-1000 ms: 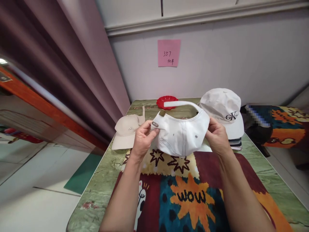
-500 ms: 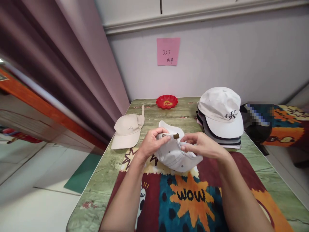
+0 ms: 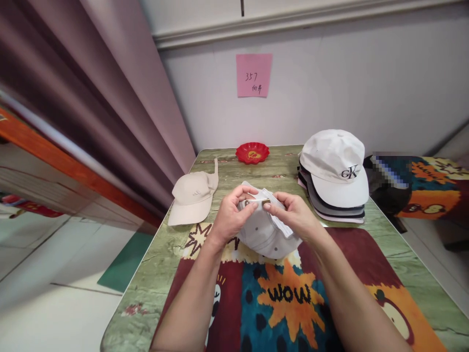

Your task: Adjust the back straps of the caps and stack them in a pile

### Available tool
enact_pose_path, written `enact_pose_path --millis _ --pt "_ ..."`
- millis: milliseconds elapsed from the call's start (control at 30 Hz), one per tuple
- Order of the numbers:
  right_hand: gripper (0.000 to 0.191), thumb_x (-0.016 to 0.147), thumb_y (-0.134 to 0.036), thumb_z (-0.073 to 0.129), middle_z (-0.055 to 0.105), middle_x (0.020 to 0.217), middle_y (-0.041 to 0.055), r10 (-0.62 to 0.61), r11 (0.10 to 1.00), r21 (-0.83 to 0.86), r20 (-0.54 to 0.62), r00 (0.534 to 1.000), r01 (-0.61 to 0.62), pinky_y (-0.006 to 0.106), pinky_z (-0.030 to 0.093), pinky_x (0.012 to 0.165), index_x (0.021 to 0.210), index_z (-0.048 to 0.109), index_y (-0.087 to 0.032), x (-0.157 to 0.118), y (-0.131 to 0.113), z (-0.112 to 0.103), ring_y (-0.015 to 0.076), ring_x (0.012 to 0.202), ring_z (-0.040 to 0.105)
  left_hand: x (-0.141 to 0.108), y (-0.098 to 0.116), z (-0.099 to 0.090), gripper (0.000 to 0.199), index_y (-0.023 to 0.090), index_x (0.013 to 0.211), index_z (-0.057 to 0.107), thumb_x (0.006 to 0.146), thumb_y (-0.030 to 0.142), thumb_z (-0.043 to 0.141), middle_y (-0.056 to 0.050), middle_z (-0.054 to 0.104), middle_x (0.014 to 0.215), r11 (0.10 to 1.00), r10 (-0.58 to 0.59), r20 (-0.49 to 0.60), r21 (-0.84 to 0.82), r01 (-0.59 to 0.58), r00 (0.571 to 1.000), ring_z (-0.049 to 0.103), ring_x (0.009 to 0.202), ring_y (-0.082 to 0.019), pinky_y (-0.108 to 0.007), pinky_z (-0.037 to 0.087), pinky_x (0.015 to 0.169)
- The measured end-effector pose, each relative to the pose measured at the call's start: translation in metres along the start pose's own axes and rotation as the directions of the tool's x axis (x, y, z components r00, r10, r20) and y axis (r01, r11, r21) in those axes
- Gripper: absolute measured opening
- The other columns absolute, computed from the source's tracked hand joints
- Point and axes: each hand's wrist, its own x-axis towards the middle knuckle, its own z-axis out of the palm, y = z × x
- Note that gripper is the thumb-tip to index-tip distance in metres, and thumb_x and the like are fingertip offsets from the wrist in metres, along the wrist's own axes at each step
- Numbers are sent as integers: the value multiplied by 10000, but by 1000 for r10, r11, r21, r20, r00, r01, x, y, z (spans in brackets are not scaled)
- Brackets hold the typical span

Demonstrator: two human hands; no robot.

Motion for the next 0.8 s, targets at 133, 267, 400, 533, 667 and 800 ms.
enact_pose_path --millis 133,267,400,533,667,800 --pt "431 748 -580 797 480 615 -40 -17 1000 19 -64 998 18 239 264 494 788 686 -165 3 5 2 94 560 364 1 0 4 144 188 964 701 855 280 722 -50 736 959 994 96 -23 51 -95 995 668 888 -182 -271 497 776" --pt "454 749 -600 791 400 553 -67 15 997 74 -26 1000 -13 245 201 478 733 663 -164 4 9 -2 74 510 274 2 0 4 99 207 949 737 861 252 730 -46 752 955 944 249 -15 226 -239 968 676 902 -196 -312 502 829" --pt "472 771 -619 766 387 541 -72 26 997 78 31 999 -28 246 189 474 777 682 -154 4 12 -4 74 499 267 3 -2 4 100 226 949 752 857 263 763 -52 766 922 798 464 87 390 -459 881 675 879 -206 -342 502 833" --pt "477 770 -624 762 414 544 -64 32 996 79 18 999 -33 249 191 470 747 664 -158 5 13 -3 73 491 270 3 -5 3 154 248 1034 749 890 300 731 -65 780 972 700 504 176 490 -520 845 690 919 -231 -372 496 861" --pt "443 797 -604 744 430 565 -55 -27 999 21 -29 999 28 252 228 485 758 673 -169 4 8 -2 86 510 307 1 -5 8 149 240 1046 746 915 281 687 -69 783 964 599 554 150 611 -517 819 697 915 -242 -379 488 857" --pt "428 823 -599 720 494 612 -28 -116 985 -132 -52 992 109 261 266 518 767 704 -175 1 0 -1 112 567 376 0 -4 11 143 244 1038 747 926 268 661 -65 780 954 590 553 132 635 -499 822 697 916 -244 -381 490 856"
